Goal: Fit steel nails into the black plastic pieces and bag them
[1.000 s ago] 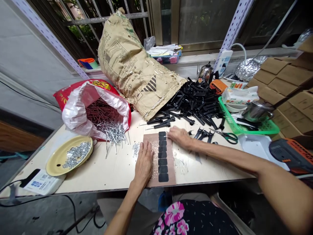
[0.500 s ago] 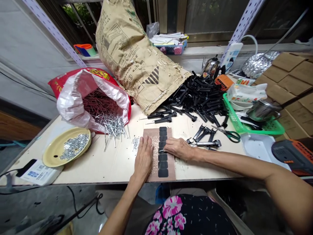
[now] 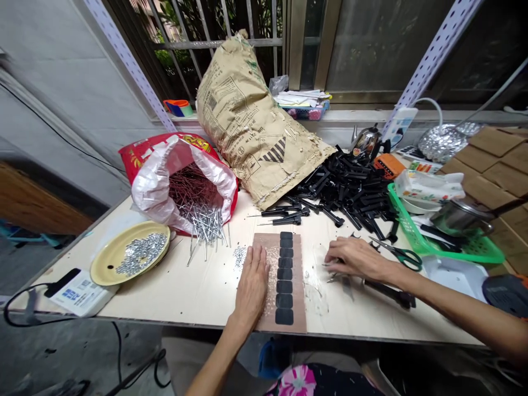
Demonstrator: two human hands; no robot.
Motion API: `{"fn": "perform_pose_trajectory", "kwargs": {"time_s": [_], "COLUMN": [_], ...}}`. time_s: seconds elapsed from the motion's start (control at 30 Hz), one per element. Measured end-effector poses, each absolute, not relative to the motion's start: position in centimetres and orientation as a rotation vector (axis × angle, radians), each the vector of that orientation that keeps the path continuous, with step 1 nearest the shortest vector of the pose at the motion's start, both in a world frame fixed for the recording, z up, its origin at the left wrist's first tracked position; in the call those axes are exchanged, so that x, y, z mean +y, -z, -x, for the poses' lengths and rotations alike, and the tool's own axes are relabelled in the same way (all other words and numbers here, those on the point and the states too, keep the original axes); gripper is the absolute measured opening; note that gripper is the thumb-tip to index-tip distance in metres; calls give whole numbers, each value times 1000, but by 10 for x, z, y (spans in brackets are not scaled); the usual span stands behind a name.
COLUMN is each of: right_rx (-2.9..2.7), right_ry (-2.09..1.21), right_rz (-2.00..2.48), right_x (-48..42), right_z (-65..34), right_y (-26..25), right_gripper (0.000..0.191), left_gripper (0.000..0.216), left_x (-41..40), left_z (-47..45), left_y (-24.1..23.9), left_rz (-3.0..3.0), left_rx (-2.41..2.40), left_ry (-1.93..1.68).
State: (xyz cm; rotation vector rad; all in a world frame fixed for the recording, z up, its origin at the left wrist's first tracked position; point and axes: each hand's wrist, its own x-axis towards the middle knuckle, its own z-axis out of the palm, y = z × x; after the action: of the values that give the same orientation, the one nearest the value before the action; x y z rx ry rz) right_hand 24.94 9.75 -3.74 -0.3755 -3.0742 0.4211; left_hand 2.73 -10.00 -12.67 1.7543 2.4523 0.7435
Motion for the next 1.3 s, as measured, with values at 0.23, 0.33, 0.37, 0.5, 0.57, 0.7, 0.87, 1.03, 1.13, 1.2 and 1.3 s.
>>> {"fn": "perform_pose_trajectory", "kwargs": {"time_s": [0.23, 0.33, 0.37, 0.5, 0.57, 0.7, 0.87, 1.03, 1.13, 1.2, 1.3], "right_rx": [-2853, -2921, -2939, -2955, -2922, -2682, -2352, -2275, -2284, -2288, -2335], "right_ry": [-123, -9, 17, 50, 51, -107, -497, -682, -709, -719, -738], "right_rz": [266, 225, 203, 136, 139, 190, 179, 184, 179, 193, 243], "right_x": [118, 117, 117, 120, 120, 118, 114, 110, 104, 97, 85], "right_z": [-122, -73, -63, -47, -48, -59, -79, -94, -98, -100, -102], "right_y": [62, 82, 87, 98, 98, 83, 55, 51, 56, 58, 59], "right_gripper": [27, 25, 24, 24, 26, 28, 20, 20, 20, 19, 22], "left_gripper": [41, 34, 32, 28, 28, 29, 26, 25, 21, 20, 21], "left_x": [-109, -123, -128, -139, -134, -112, -91, -93, -93, -92, -90], "left_z": [-12, 17, 27, 49, 50, 52, 63, 67, 65, 65, 64], "left_y": [98, 83, 80, 83, 87, 88, 88, 91, 91, 90, 90], "left_rz": [-1581, -1394, -1360, -1411, -1475, -1538, -1655, -1647, -1586, -1575, -1618], "left_rx": [2600, 2860, 2914, 2903, 2843, 2813, 2645, 2594, 2616, 2634, 2668], "left_ry": [-989, -1029, -1003, -875, -846, -739, -452, -399, -387, -353, -288]}}
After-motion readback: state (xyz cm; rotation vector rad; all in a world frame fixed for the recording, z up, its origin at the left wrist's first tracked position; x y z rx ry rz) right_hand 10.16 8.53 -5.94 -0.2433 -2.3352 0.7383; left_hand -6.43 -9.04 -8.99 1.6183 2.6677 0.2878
